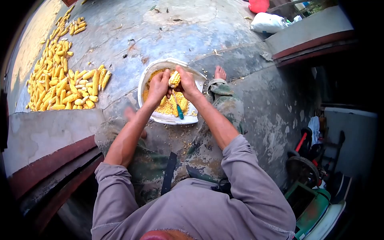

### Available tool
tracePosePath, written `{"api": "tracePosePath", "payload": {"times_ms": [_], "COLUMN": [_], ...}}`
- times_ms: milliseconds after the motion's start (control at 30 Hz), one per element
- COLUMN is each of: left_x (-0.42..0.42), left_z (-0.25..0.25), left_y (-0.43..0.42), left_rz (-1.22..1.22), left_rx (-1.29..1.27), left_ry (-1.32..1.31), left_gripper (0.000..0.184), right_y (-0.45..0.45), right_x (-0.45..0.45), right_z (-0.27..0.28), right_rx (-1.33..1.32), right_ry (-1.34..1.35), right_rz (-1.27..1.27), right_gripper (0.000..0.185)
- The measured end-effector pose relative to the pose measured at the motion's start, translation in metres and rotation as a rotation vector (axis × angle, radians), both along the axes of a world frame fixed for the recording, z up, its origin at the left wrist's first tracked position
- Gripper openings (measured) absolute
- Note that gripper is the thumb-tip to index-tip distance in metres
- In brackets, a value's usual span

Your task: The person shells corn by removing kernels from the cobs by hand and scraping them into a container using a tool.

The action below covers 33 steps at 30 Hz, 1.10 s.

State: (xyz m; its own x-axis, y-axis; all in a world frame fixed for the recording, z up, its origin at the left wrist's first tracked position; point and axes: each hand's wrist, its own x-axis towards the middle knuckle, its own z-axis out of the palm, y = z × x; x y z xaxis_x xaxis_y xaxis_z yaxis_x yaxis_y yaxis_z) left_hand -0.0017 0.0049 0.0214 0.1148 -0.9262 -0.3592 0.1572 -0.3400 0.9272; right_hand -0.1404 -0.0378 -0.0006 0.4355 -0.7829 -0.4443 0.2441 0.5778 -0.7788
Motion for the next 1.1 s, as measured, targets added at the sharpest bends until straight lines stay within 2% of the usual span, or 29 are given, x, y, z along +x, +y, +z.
{"api": "tracePosePath", "payload": {"times_ms": [100, 133, 200, 267, 300, 333, 400, 467, 533, 600, 633, 667, 733, 833, 933, 1033, 1100], "left_x": [0.003, 0.003, 0.002, -0.001, -0.001, -0.001, 0.0, 0.0, 0.001, 0.008, 0.01, 0.01, 0.007, 0.004, 0.001, -0.002, 0.0], "left_z": [0.011, 0.014, 0.015, 0.009, 0.005, 0.001, -0.003, -0.003, 0.001, -0.008, -0.013, -0.018, 0.004, 0.001, 0.01, 0.018, 0.014], "left_y": [-0.001, -0.002, -0.003, -0.001, -0.001, -0.002, -0.003, -0.002, 0.002, -0.002, -0.002, 0.0, 0.003, 0.0, 0.001, 0.003, 0.004], "left_rz": [-0.039, -0.039, -0.208, -0.219, -0.214, -0.209, -0.22, -0.23, -0.211, -0.221, -0.231, -0.229, -0.172, -0.11, -0.163, -0.266, -0.261], "left_rx": [0.043, 0.042, 0.027, 0.009, -0.012, -0.034, -0.055, -0.076, 0.01, -0.047, -0.107, -0.103, 0.014, -0.034, -0.025, -0.042, -0.052], "left_ry": [-0.019, -0.019, -0.251, -0.312, -0.327, -0.342, -0.391, -0.44, -0.379, -0.446, -0.515, -0.514, -0.257, -0.122, -0.106, -0.235, -0.271], "left_gripper": [0.058, 0.058, 0.064, 0.065, 0.065, 0.064, 0.061, 0.059, 0.053, 0.052, 0.051, 0.051, 0.048, 0.05, 0.054, 0.057, 0.053], "right_y": [-0.004, -0.002, -0.003, -0.004, 0.001, 0.0, 0.0, 0.003, 0.002, 0.001, 0.003, 0.004, 0.003, 0.001, 0.001, -0.003, 0.0], "right_x": [0.0, 0.003, 0.005, 0.005, 0.006, 0.006, 0.008, 0.006, 0.002, 0.002, 0.001, 0.0, 0.001, 0.002, 0.0, -0.006, -0.005], "right_z": [-0.013, -0.011, -0.008, -0.008, 0.008, 0.001, -0.006, -0.005, -0.013, -0.018, -0.019, -0.019, -0.015, -0.007, 0.007, -0.008, 0.003], "right_rx": [-0.052, -0.124, -0.196, -0.303, -0.227, -0.225, -0.394, -0.369, -0.341, -0.613, -0.39, -0.387, -0.239, -0.218, -0.209, -0.276, -0.174], "right_ry": [0.084, 0.163, 0.241, 0.475, 0.541, 0.541, 0.53, 0.546, 0.562, 0.593, 0.423, 0.423, 0.255, 0.294, 0.374, 0.439, 0.401], "right_rz": [-0.036, -0.092, -0.15, -0.09, -0.073, -0.073, -0.115, -0.084, -0.051, -0.05, -0.023, -0.019, -0.053, -0.116, -0.155, -0.142, -0.066], "right_gripper": [0.04, 0.046, 0.053, 0.045, 0.049, 0.049, 0.06, 0.06, 0.061, 0.058, 0.045, 0.045, 0.043, 0.046, 0.048, 0.048, 0.05]}}
